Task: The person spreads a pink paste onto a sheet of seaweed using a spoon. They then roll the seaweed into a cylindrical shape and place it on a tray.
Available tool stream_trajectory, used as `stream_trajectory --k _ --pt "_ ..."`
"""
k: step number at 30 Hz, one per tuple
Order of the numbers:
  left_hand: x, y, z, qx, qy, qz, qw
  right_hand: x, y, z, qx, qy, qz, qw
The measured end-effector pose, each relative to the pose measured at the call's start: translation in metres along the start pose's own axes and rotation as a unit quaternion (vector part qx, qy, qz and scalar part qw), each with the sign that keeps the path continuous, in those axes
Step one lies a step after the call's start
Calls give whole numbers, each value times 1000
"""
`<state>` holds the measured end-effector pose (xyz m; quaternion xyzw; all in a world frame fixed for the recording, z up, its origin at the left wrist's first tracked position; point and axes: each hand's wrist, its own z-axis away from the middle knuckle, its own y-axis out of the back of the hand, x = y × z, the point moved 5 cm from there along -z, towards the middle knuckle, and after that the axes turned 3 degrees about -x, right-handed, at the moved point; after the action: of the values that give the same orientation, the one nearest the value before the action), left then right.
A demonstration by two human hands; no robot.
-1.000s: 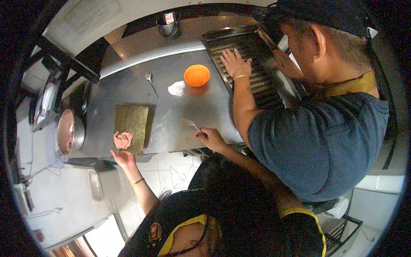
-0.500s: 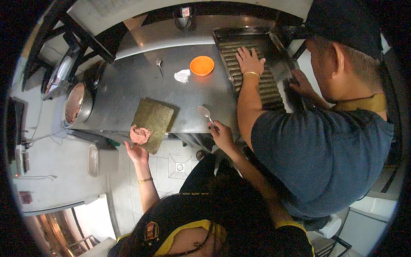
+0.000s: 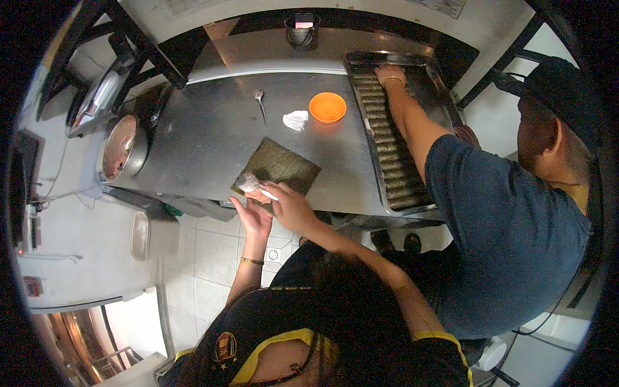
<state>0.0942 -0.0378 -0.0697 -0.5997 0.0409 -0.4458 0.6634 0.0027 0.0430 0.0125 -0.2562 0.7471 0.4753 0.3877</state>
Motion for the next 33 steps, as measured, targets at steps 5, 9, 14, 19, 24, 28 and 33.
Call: stream_trajectory --k 5,9,14,19,24,28,33 --pt "-2 1 -14 -64 4 -26 998 -5 -38 -13 5 27 -7 1000" --pt "-3 16 -24 -104 17 -33 994 -2 -61 -23 13 45 28 999" --pt "-6 55 -40 -133 24 -82 987 -4 -75 -29 -49 12 16 999" --pt "7 59 -45 -66 6 -186 980 -4 -68 -34 -74 -12 5 997" --pt "29 25 -25 22 -26 6 999 2 -28 -66 -5 -16 24 1000" --pt "38 29 -21 31 -64 9 997 101 30 -140 123 47 106 986" --pt "56 43 1 75 -97 30 992 183 12 -167 -28 27 308 951"
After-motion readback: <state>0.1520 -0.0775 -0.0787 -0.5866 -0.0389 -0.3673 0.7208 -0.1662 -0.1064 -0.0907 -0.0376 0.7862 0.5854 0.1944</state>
